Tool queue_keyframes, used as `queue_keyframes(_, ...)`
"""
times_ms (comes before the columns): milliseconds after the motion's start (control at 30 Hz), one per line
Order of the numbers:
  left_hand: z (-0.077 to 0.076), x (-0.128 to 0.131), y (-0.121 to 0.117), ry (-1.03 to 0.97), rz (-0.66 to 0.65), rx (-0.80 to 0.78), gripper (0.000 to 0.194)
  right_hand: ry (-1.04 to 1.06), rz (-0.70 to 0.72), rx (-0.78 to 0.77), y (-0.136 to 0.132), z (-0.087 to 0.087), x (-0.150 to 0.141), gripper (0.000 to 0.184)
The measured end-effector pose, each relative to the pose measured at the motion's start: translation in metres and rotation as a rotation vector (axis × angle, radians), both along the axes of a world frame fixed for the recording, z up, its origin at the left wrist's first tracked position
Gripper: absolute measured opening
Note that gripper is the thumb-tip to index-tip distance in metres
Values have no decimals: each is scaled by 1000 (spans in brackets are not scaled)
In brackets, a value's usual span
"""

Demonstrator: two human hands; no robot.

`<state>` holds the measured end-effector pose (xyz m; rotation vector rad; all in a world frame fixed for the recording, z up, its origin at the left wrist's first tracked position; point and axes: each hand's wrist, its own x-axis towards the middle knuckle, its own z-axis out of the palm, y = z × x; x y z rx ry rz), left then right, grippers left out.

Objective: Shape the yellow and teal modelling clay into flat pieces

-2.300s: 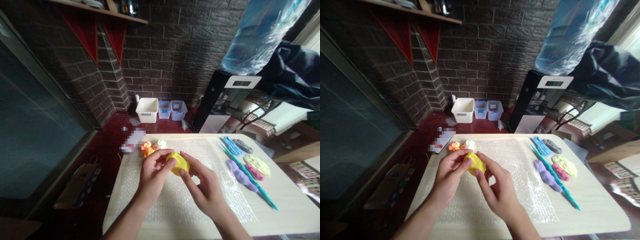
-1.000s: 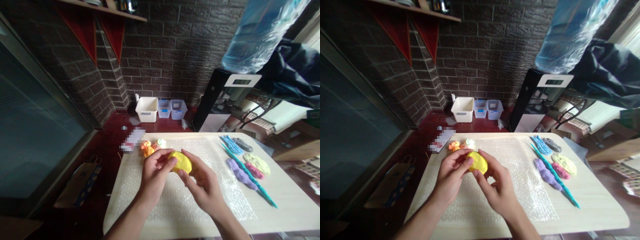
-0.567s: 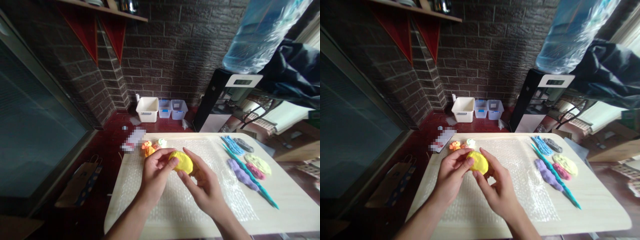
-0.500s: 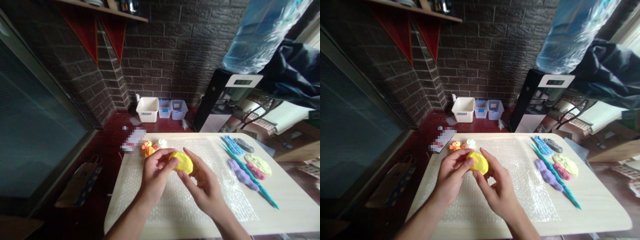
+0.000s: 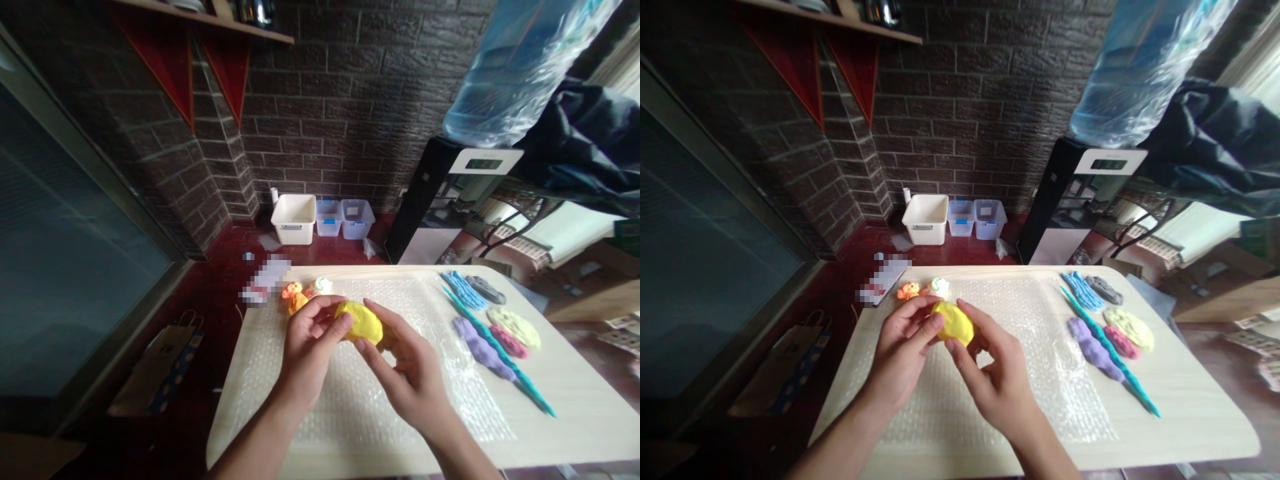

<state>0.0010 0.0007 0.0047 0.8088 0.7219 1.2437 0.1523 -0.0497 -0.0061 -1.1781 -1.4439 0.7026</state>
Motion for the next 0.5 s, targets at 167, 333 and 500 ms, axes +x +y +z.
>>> queue_keyframes(167, 0, 0, -1, 0, -19, 15, 23, -93, -26, 73, 2, 1, 2, 48)
queue_keyframes(333, 1, 0, 0, 77, -69, 20, 25, -171, 10, 99, 3, 1, 4, 49)
queue_keyframes(500, -1, 0, 0, 63, -59, 23, 27, -147, 19, 80, 2, 4, 6, 41)
